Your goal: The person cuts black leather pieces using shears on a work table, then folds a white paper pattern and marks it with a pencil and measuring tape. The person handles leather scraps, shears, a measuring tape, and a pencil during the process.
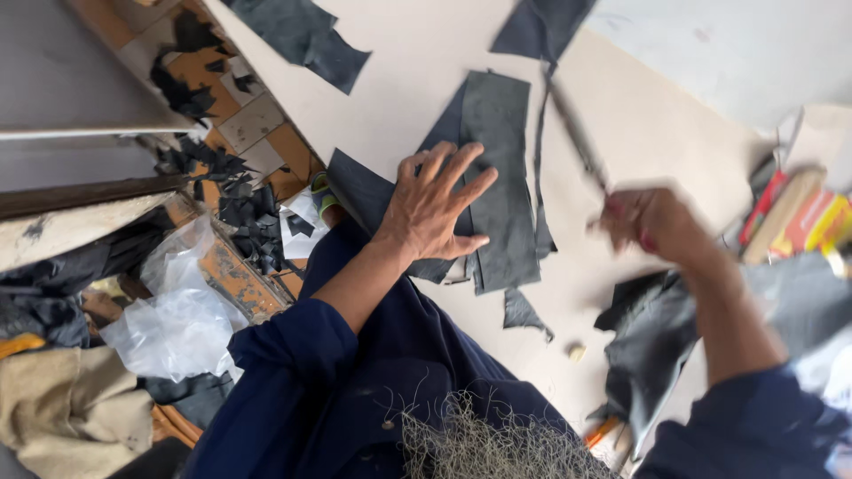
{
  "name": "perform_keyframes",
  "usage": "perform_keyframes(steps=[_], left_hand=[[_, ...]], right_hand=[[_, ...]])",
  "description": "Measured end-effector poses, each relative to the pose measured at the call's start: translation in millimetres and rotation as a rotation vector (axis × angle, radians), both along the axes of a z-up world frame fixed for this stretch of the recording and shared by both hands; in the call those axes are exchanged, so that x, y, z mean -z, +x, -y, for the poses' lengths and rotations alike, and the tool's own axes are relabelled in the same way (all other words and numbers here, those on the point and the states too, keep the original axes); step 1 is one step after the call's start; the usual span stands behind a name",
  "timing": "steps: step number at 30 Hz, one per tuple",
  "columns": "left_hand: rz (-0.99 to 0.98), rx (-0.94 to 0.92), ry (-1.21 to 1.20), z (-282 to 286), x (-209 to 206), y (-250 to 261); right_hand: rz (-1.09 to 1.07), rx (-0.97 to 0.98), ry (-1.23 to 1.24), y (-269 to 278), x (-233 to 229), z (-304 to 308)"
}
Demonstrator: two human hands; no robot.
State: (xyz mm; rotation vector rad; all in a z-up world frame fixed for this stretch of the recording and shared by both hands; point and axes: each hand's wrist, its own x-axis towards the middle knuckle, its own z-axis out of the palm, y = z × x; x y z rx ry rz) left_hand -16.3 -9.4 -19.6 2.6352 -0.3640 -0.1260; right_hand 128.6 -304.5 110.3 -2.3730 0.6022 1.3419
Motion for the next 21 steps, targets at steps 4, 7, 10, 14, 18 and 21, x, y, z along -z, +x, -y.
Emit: perform_keyframes(steps=[4,7,10,14,18,21], left_hand=[[0.125,-0.007,-0.105,-0.5,6.3,4.1],[0.214,-0.01,-0.198,-4.9,7.8,-2.9],[0.349,0.003,-0.183,-8.2,3.3,-19.4],[0.209,0.204,-0.446,3.3,-6.0,-57.4],[0.306,0.162,-0.584,17.6,-10.3,-77.3],[0.328,0.112,-0.546,28.1,-10.7,-76.0]], right_hand=[[-0.062,-0.076,0.275,-188.7,29.7,86.0],[-0.084,0.008,1.327,-303.5,52.8,126.0],[-0.064,0.238,0.934,-369.6,62.0,133.6],[0.08,0.268,0.633,-376.6,64.9,105.1],[0.022,0.292,0.877,-337.3,66.9,62.0],[0.047,0.221,0.806,-309.6,56.3,40.1]])
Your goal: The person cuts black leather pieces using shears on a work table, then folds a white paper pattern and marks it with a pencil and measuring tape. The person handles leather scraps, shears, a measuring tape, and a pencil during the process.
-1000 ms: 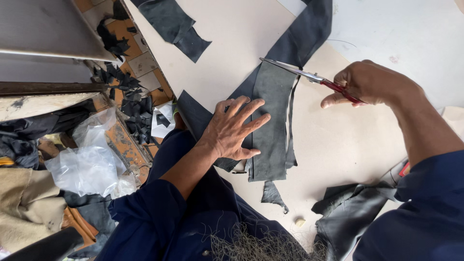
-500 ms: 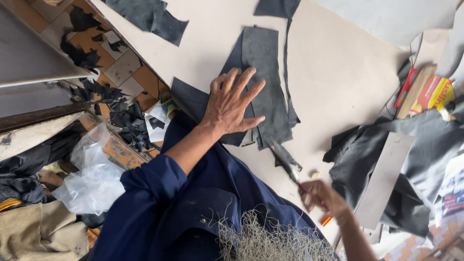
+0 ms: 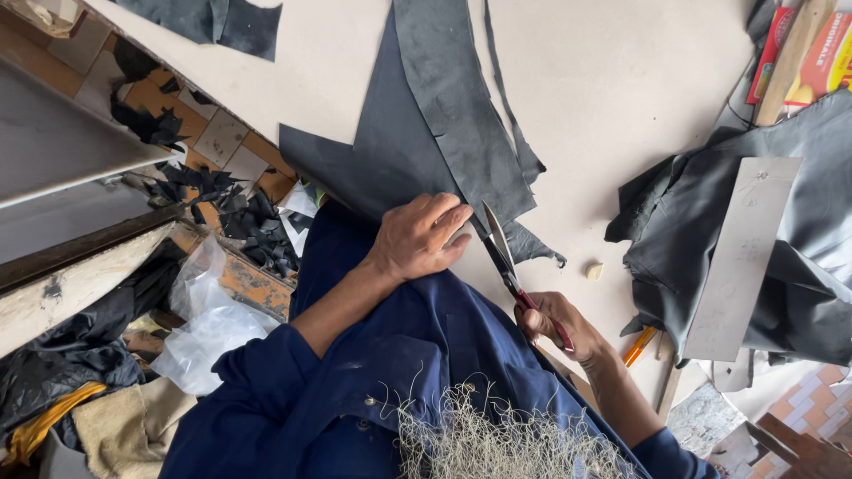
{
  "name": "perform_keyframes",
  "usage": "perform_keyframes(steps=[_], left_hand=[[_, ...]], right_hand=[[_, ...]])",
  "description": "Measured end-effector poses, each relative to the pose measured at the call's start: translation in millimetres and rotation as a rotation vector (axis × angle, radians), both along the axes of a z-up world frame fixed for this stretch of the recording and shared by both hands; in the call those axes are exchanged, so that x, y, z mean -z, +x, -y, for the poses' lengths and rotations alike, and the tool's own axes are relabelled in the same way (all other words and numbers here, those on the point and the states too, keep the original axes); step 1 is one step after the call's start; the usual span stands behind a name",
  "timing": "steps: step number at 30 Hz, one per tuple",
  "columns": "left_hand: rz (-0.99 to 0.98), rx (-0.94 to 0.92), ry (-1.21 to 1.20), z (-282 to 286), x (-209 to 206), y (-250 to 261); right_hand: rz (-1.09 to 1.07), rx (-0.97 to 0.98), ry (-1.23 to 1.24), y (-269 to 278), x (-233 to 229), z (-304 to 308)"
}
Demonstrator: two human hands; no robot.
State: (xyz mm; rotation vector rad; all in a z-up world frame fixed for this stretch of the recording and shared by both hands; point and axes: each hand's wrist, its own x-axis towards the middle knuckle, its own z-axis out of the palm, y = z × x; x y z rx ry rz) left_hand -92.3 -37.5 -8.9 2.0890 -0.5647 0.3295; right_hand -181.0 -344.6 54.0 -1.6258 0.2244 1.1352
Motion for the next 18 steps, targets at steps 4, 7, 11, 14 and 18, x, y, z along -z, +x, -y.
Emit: perform_keyframes(steps=[4,7,11,14,18], left_hand=[[0.004,-0.073,0.019,0.9,0.7,-2.0],[0.017,-0.104,0.023,1.5,5.6,-4.0],[0.06,-0.126,0.043,5.1,12.6,-5.3],[0.068,-0.121,0.029,1.5,13.6,-3.1],[0.073,-0.124,-0.042,1.3,11.3,-4.2]], right_hand=[[0.069,-0.077,-0.172,11.4,-9.0,-19.0],[0.033,-0.085,-0.309,9.4,-4.7,-22.7],[0.006,-0.091,-0.415,2.7,-3.8,-20.9],[0.019,-0.101,-0.379,11.1,-6.7,-25.3],[0.078,-0.096,-0.194,34.9,-4.7,-31.2]])
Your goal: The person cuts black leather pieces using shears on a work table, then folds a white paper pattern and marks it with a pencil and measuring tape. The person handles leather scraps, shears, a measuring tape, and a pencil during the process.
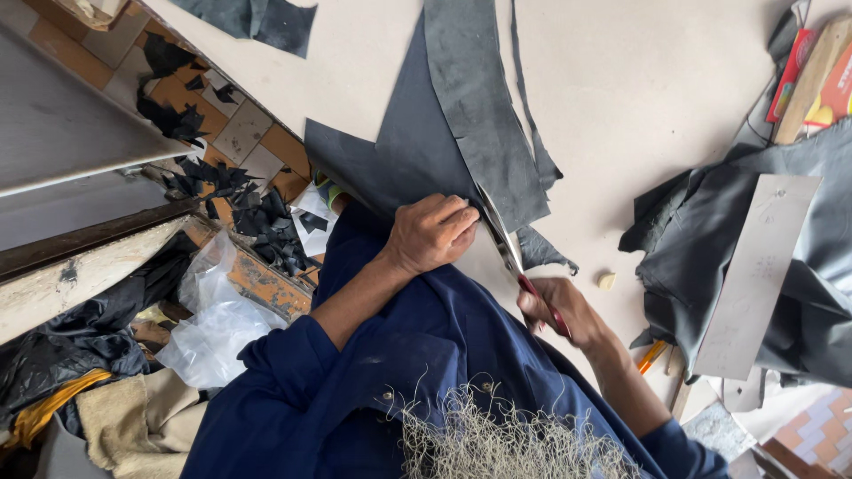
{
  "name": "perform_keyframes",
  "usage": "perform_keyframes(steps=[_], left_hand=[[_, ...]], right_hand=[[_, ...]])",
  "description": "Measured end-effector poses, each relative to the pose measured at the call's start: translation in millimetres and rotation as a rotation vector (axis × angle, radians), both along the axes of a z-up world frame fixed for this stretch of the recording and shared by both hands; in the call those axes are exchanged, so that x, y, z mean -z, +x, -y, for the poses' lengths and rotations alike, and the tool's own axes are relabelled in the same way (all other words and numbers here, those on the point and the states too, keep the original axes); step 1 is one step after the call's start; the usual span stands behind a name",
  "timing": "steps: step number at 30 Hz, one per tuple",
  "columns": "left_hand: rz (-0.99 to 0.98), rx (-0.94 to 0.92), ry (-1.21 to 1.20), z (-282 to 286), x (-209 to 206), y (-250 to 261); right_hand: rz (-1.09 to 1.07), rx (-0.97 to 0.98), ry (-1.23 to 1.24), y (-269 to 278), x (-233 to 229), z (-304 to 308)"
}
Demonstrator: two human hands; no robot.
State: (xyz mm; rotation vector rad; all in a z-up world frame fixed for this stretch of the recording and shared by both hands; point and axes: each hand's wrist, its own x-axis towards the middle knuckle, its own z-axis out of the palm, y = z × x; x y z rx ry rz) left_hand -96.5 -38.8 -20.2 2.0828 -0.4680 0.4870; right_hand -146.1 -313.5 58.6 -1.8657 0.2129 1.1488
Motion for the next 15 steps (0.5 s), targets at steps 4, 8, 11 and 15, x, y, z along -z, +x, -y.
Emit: perform_keyframes(steps=[4,8,11,15], left_hand=[[-0.023,0.013,-0.017,-4.0,-5.2,3.7],[-0.014,0.015,-0.039,-8.0,-6.0,2.8],[-0.021,0.01,-0.063,-9.6,-7.1,5.1],[-0.039,0.038,-0.108,-9.5,-12.6,0.6]], right_hand=[[-0.029,-0.035,-0.105,15.3,5.4,-14.9],[-0.068,-0.046,-0.148,16.5,-1.2,-27.8],[-0.013,-0.049,-0.097,31.9,-2.8,-32.6],[0.017,0.0,0.008,39.8,5.2,-39.5]])
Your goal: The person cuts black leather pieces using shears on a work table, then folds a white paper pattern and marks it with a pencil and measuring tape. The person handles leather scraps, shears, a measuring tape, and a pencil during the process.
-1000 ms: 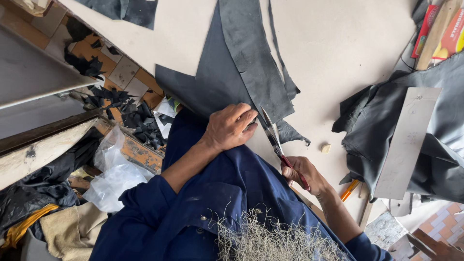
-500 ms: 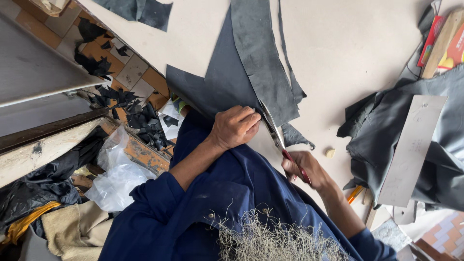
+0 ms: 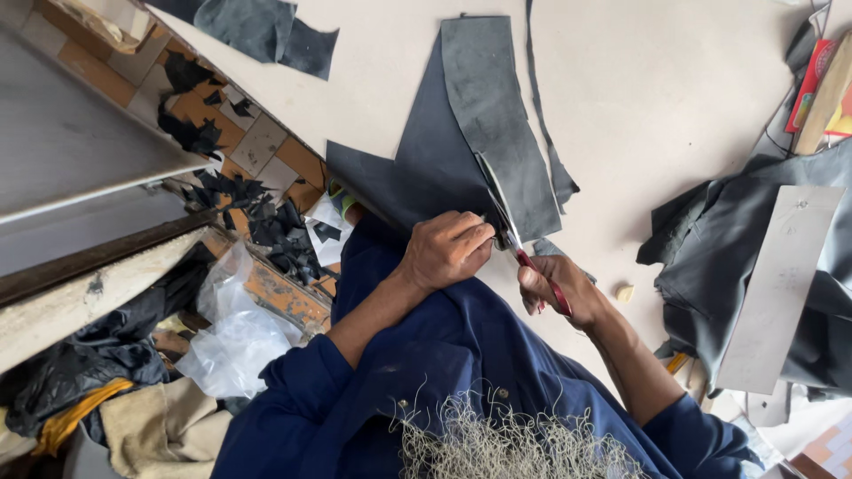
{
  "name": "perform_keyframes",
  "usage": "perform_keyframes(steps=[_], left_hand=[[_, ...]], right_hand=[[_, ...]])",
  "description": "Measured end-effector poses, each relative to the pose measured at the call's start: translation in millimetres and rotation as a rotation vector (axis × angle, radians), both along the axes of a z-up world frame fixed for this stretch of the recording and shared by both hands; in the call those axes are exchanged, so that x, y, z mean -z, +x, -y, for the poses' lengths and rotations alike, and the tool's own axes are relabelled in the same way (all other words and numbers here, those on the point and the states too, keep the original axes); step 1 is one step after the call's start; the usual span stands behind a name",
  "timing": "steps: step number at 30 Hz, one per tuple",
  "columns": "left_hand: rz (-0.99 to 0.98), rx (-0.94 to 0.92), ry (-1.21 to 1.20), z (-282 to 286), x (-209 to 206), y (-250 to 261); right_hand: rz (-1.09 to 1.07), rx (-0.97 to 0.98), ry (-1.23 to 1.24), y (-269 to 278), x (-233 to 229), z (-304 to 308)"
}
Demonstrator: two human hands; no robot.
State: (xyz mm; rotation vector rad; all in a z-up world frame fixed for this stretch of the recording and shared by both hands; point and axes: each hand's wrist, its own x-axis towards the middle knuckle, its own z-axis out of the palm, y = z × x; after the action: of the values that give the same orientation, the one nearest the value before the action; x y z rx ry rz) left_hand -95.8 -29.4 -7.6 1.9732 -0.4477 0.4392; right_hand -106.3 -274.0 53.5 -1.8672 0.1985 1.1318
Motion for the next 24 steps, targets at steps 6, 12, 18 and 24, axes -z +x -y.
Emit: perform_keyframes(steps=[6,12,18,24], left_hand=[[-0.051,0.013,-0.005,-7.6,-7.9,4.5],[-0.052,0.007,-0.038,-7.6,-11.4,2.7],[-0.08,0.008,-0.037,-16.9,-19.1,1.4],[-0.045,-0.032,-0.069,-24.3,-22.8,-6.4]], right_hand=[[-0.056,-0.049,-0.192,19.7,-3.2,-12.8],[-0.011,0.01,-0.041,44.4,3.1,-24.2],[0.006,0.012,-0.148,50.4,-3.3,-46.1],[0.035,0.082,-0.034,59.0,0.7,-68.0]])
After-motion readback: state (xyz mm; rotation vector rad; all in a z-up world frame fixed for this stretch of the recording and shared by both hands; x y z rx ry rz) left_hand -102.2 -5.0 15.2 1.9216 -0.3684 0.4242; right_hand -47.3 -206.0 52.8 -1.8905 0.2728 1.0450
